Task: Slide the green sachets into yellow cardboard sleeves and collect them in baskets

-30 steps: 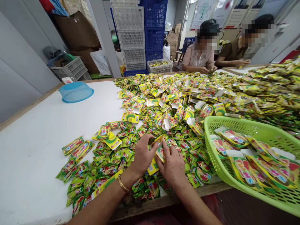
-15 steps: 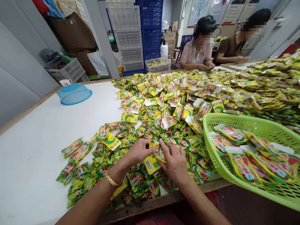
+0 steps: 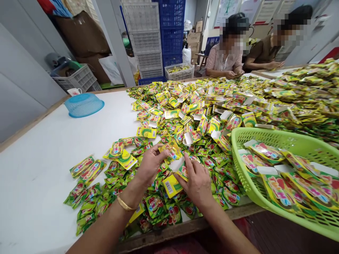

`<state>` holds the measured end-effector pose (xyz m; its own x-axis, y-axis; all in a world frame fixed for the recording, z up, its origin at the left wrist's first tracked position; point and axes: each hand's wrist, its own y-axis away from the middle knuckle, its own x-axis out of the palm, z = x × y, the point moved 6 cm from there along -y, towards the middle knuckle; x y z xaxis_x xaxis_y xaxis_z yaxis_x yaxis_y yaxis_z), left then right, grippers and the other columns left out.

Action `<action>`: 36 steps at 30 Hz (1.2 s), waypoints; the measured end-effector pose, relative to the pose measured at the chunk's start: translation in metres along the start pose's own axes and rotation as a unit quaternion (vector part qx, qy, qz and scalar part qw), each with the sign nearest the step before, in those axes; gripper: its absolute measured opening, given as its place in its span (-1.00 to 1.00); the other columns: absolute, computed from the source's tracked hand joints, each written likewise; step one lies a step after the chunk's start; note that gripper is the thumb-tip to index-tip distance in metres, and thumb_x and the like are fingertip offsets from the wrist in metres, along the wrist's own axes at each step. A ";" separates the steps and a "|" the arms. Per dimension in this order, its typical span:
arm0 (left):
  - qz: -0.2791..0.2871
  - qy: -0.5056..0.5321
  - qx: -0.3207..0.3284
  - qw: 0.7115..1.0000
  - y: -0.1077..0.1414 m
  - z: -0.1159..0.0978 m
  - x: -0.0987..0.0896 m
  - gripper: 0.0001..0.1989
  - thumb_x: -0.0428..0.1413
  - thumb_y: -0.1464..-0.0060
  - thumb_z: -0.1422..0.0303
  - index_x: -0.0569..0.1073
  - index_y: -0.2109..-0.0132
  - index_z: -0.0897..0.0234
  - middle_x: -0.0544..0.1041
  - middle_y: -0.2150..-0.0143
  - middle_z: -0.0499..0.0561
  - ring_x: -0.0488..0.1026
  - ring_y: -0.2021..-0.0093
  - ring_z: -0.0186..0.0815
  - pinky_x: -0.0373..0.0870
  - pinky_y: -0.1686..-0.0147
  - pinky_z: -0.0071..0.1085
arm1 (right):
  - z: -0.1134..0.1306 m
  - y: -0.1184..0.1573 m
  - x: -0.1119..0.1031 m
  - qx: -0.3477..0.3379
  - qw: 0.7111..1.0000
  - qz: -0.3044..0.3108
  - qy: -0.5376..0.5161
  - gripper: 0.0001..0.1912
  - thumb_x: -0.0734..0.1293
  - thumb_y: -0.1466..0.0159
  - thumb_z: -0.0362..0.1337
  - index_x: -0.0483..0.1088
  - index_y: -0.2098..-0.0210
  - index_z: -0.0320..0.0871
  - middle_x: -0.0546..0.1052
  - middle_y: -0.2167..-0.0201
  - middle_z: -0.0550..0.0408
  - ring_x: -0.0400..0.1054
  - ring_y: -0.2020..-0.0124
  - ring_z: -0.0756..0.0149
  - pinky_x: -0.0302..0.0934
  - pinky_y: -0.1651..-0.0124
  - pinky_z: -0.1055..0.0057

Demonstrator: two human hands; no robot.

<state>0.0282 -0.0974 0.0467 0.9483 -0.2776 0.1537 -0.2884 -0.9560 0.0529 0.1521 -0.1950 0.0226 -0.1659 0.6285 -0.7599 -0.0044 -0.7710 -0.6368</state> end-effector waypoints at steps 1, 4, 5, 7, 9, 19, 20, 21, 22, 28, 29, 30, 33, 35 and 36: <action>-0.001 0.003 -0.013 1.000 0.001 0.008 0.002 -0.73 0.22 0.20 0.27 0.42 0.31 0.30 0.47 0.46 -0.10 0.37 0.45 -0.40 0.33 0.41 -0.49 | 0.001 -0.001 -0.001 0.000 1.000 -0.001 0.000 -0.36 0.19 -0.31 -0.05 0.02 -0.28 -0.19 0.39 0.23 -0.05 0.24 0.21 0.19 0.09 0.17 0.28; -0.034 -0.049 -0.022 0.998 0.006 0.025 0.002 -0.70 0.18 0.15 0.27 0.40 0.22 0.28 0.40 0.53 -0.15 0.32 0.53 -0.43 0.27 0.49 -0.53 | 0.003 -0.002 -0.003 -0.002 1.000 -0.004 0.008 -0.46 0.19 -0.31 -0.05 0.12 -0.23 -0.08 0.37 0.23 -0.02 0.24 0.23 0.22 0.06 0.21 0.31; -0.044 -0.073 -0.021 0.996 0.008 0.028 0.001 -0.68 0.16 0.12 0.28 0.40 0.17 0.27 0.37 0.56 -0.17 0.30 0.55 -0.43 0.25 0.52 -0.53 | 0.004 -0.002 -0.003 -0.002 1.000 -0.004 0.010 -0.48 0.18 -0.31 -0.04 0.15 -0.21 -0.07 0.37 0.23 -0.02 0.23 0.24 0.22 0.05 0.22 0.32; -0.046 -0.111 -0.015 0.993 0.009 0.030 0.000 -0.65 0.12 0.07 0.29 0.38 0.08 0.26 0.35 0.57 -0.18 0.29 0.57 -0.42 0.22 0.55 -0.54 | 0.003 -0.002 -0.003 0.000 1.000 -0.001 0.009 -0.49 0.18 -0.31 -0.02 0.20 -0.18 -0.08 0.36 0.25 -0.02 0.23 0.25 0.23 0.05 0.23 0.33; -0.033 -0.131 0.001 0.991 0.009 0.030 0.000 -0.65 0.08 0.01 0.29 0.39 0.04 0.25 0.42 0.48 -0.12 0.32 0.53 -0.41 0.25 0.55 -0.52 | 0.002 -0.001 -0.001 0.006 1.000 0.004 0.003 -0.49 0.19 -0.30 -0.01 0.22 -0.16 -0.10 0.36 0.25 -0.02 0.23 0.26 0.23 0.06 0.23 0.33; 0.008 -0.266 0.041 0.963 0.010 0.013 0.004 -0.60 0.13 0.08 0.42 0.44 0.02 0.28 0.55 0.23 0.00 0.46 0.31 -0.30 0.41 0.30 -0.41 | 0.003 -0.002 0.002 0.012 1.000 0.019 0.001 -0.47 0.18 -0.30 -0.01 0.21 -0.17 -0.16 0.37 0.25 -0.03 0.24 0.28 0.22 0.11 0.26 0.33; 0.010 -0.268 0.044 0.962 0.009 0.011 0.004 -0.62 0.12 0.09 0.44 0.44 0.04 0.28 0.55 0.22 -0.01 0.47 0.30 -0.30 0.42 0.28 -0.41 | 0.003 -0.002 0.003 0.008 1.000 0.020 0.001 -0.47 0.18 -0.31 -0.01 0.21 -0.17 -0.16 0.37 0.25 -0.04 0.23 0.28 0.22 0.11 0.25 0.32; 0.009 -0.269 0.050 0.962 0.008 0.009 0.004 -0.63 0.11 0.09 0.46 0.45 0.06 0.27 0.55 0.21 -0.01 0.47 0.29 -0.30 0.42 0.26 -0.41 | 0.003 -0.001 0.003 0.005 1.000 0.022 0.000 -0.47 0.18 -0.31 -0.02 0.22 -0.17 -0.17 0.36 0.25 -0.04 0.23 0.27 0.21 0.12 0.25 0.32; 0.005 -0.271 0.059 0.961 0.008 0.007 0.004 -0.63 0.10 0.10 0.48 0.45 0.07 0.27 0.55 0.19 -0.01 0.47 0.28 -0.30 0.42 0.24 -0.40 | 0.003 -0.001 0.004 0.003 1.000 0.024 -0.002 -0.47 0.17 -0.31 -0.02 0.22 -0.17 -0.17 0.36 0.25 -0.05 0.23 0.27 0.21 0.12 0.24 0.31; -0.017 -0.297 0.104 0.949 0.012 0.001 0.006 -0.61 0.07 0.10 0.51 0.44 0.05 0.25 0.54 0.12 0.00 0.47 0.20 -0.28 0.41 0.14 -0.37 | 0.004 -0.001 0.006 -0.002 0.999 0.029 -0.019 -0.44 0.17 -0.31 -0.03 0.16 -0.21 -0.20 0.36 0.24 -0.06 0.24 0.24 0.19 0.15 0.21 0.29; -0.013 -0.306 0.113 0.945 0.013 0.000 0.007 -0.61 0.08 0.10 0.50 0.45 0.05 0.24 0.54 0.11 0.00 0.47 0.19 -0.28 0.40 0.13 -0.37 | 0.004 -0.002 0.006 0.001 0.999 0.029 -0.017 -0.44 0.17 -0.31 -0.04 0.16 -0.20 -0.21 0.36 0.25 -0.06 0.24 0.24 0.19 0.15 0.21 0.29; -0.009 -0.314 0.121 0.941 0.015 -0.001 0.009 -0.62 0.08 0.09 0.49 0.45 0.06 0.24 0.54 0.11 0.00 0.47 0.18 -0.27 0.39 0.13 -0.37 | 0.004 -0.003 0.006 0.004 1.000 0.027 -0.015 -0.44 0.17 -0.31 -0.05 0.16 -0.20 -0.22 0.37 0.27 -0.05 0.24 0.25 0.20 0.15 0.21 0.29; 0.015 -0.308 0.107 0.945 0.015 0.001 0.011 -0.73 0.06 0.00 0.39 0.49 0.12 0.26 0.57 0.21 -0.01 0.47 0.27 -0.29 0.39 0.24 -0.42 | 0.003 -0.004 0.006 0.005 1.000 0.020 -0.016 -0.43 0.17 -0.31 -0.06 0.12 -0.22 -0.23 0.37 0.27 -0.05 0.24 0.25 0.19 0.14 0.20 0.29; 0.044 -0.294 0.073 0.952 0.012 0.004 0.010 -0.77 0.03 -0.04 0.32 0.53 0.21 0.28 0.57 0.34 -0.03 0.45 0.37 -0.31 0.38 0.35 -0.44 | 0.004 -0.004 0.005 -0.007 1.000 0.019 -0.020 -0.41 0.17 -0.31 -0.06 0.09 -0.24 -0.22 0.38 0.23 -0.07 0.24 0.21 0.18 0.14 0.18 0.28; 0.062 -0.295 0.062 0.952 0.011 0.005 0.011 -0.77 0.02 -0.05 0.31 0.54 0.25 0.28 0.56 0.38 -0.04 0.45 0.39 -0.31 0.37 0.37 -0.45 | 0.005 -0.003 0.005 -0.015 0.999 0.021 -0.019 -0.40 0.18 -0.31 -0.06 0.08 -0.25 -0.20 0.38 0.21 -0.07 0.24 0.20 0.17 0.13 0.17 0.27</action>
<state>0.0359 -0.1109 0.0442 0.8281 -0.3589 -0.4306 -0.4198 -0.9061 -0.0522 0.1467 -0.1893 0.0212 -0.2032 0.5903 -0.7812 0.0331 -0.7932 -0.6081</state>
